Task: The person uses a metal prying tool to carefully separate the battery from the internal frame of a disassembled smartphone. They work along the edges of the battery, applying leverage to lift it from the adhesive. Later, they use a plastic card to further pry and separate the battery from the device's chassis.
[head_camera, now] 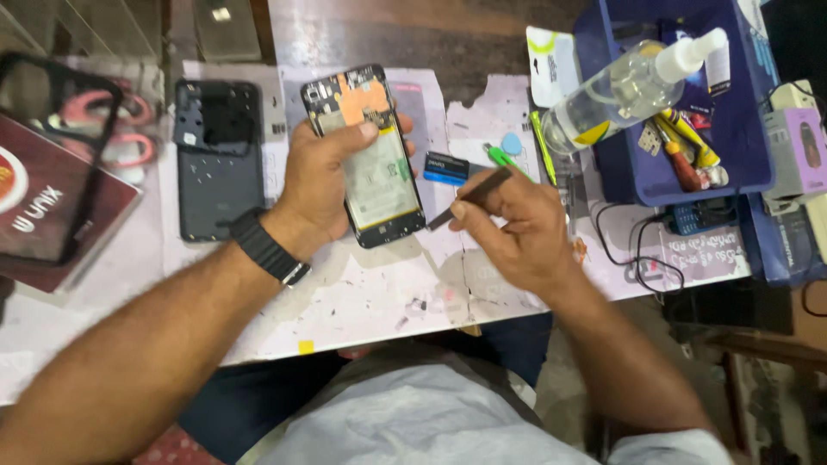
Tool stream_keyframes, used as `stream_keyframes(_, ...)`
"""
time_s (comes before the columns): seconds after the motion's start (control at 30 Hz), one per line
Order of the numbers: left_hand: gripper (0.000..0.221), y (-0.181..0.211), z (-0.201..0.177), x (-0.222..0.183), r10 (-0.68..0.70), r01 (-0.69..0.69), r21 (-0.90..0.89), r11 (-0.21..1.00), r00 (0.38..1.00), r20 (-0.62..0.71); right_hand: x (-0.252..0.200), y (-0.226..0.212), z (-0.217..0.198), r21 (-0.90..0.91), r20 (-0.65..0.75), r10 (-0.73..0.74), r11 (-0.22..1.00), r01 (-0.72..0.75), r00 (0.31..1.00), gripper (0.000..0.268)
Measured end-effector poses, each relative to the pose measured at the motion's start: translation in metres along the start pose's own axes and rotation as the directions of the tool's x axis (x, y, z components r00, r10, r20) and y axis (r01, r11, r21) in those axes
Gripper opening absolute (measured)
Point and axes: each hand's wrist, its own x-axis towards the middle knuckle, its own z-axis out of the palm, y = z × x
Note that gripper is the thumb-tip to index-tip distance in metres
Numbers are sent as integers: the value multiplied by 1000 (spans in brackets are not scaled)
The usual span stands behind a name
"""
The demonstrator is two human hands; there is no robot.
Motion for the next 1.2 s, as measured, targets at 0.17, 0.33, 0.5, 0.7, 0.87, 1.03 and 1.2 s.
stream_keyframes(0.17, 30, -1, -2, 2, -14, 12, -53, 999, 999, -39, -13, 25, 37, 199, -392, 5, 977, 79, 920, 11)
stream_keyframes(0.33, 30, -3, -3, 2, -17, 16, -24, 1000, 999, -43, -16, 28, 36, 30, -497, -128, 986, 164, 858, 13)
stream_keyframes(0.5, 32, -1, -1, 0, -12, 11, -9, 1000, 999, -44, -6, 34, 33, -403, -257, -300, 897, 180, 919, 16)
stream_keyframes(0.7, 31, -3, -5, 0, 2, -2, 4, 1000, 1000, 12, -7, 38, 18, 383, -248, 155, 922, -50, 956, 9)
stream_keyframes(0.87, 33, -3, -4, 1, 1, 1, -58, 998, 1000, 25, -9, 27, 36, 268, -319, 27, 961, 63, 947, 13)
stream_keyframes(1.03, 33, -3, -5, 2, -4, 5, -52, 999, 1000, 25, -2, 32, 40, 149, -327, -101, 976, 157, 940, 12)
stream_keyframes(1.2, 34, -4, -6, 1, -6, 7, -45, 999, 1000, 21, -2, 37, 43, 226, -325, -96, 958, 176, 941, 13)
